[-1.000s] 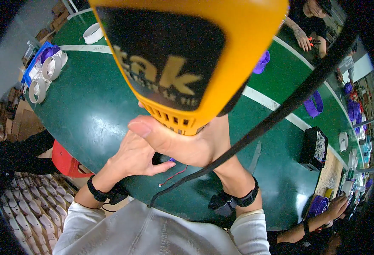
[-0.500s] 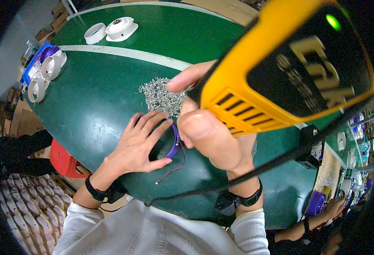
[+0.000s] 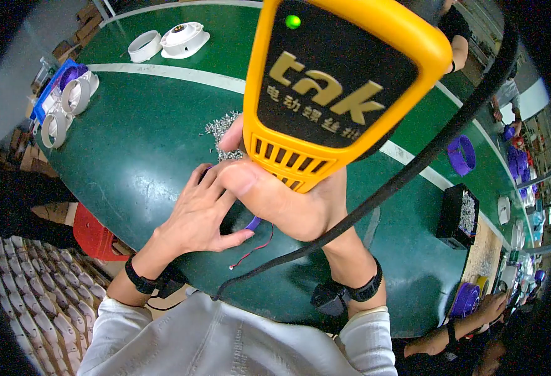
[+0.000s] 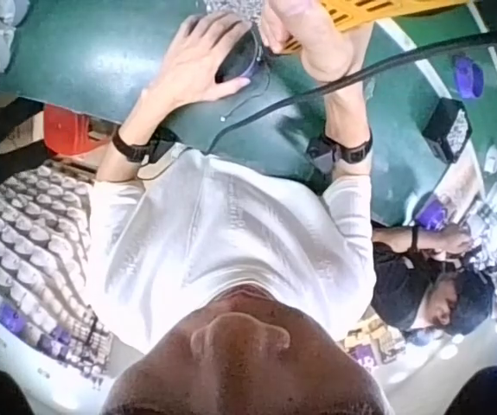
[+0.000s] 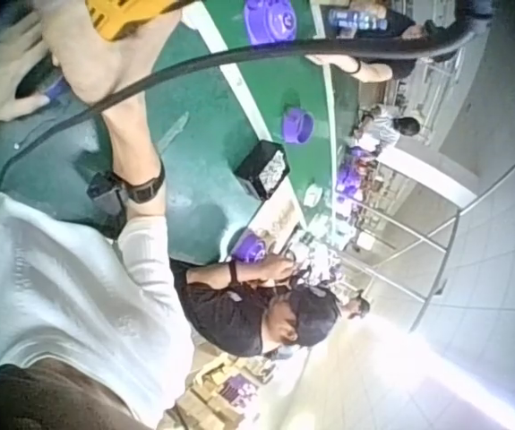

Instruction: The person is assembling plastic and metal electronic housing components using an electric screwdriver on a factory assembly line.

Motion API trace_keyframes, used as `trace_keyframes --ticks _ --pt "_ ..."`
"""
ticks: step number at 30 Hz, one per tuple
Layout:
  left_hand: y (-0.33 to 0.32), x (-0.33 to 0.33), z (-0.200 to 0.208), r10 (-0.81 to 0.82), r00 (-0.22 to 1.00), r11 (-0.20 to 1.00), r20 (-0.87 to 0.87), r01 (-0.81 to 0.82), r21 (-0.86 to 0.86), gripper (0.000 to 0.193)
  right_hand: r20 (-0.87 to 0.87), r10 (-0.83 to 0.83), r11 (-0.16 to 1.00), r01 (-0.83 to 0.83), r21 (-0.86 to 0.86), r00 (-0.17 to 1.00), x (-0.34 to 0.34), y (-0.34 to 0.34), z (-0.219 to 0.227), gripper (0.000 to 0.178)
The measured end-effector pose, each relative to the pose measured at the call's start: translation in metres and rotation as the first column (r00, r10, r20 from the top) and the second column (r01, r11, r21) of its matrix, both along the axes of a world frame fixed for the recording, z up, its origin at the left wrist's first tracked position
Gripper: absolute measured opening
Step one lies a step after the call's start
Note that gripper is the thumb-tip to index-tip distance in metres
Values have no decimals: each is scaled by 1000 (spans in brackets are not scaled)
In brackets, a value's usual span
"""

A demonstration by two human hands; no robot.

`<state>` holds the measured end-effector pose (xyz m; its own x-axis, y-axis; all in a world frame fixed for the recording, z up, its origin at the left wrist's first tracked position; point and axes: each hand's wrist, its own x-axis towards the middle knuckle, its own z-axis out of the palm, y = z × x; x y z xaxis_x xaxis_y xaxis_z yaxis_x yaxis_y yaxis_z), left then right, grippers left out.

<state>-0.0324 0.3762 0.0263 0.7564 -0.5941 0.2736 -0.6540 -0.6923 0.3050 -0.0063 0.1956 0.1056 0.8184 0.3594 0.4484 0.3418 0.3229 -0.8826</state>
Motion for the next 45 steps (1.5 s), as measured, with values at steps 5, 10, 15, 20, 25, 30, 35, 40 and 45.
trace_keyframes --ticks 5,10,15,20,25,30,35,40,45 --pt "0 2 0 -21 1000 1000 -5 21 -6 74 -18 -17 1000 17 9 1000 -4 1 0 52" --pt "2 1 3 -13 999 1000 -33 14 9 74 -40 -25 999 25 21 999 -5 4 -3 54" --pt "1 3 1 -10 999 1000 -35 11 14 75 -63 -18 999 20 31 998 -3 6 -3 55" --pt "2 4 -2 -26 999 1000 -36 26 7 75 -74 -11 1000 11 0 997 -2 5 0 57" --pt "3 4 0 -21 999 1000 -37 21 7 75 -86 7 1000 -7 -3 996 -2 4 1 57" --pt "3 2 0 -10 999 1000 -30 11 4 74 -75 23 999 -25 -36 997 -3 2 1 56" --pt "0 2 1 -10 1000 1000 -26 11 12 73 -158 49 999 -49 6 986 -6 -6 -5 39" --pt "6 2 -1 -19 999 1000 -32 20 12 73 -114 71 997 -70 15 991 -4 7 0 45" --pt "1 4 2 -18 999 1000 -27 19 17 75 -79 18 996 -11 86 997 -3 7 -4 51"
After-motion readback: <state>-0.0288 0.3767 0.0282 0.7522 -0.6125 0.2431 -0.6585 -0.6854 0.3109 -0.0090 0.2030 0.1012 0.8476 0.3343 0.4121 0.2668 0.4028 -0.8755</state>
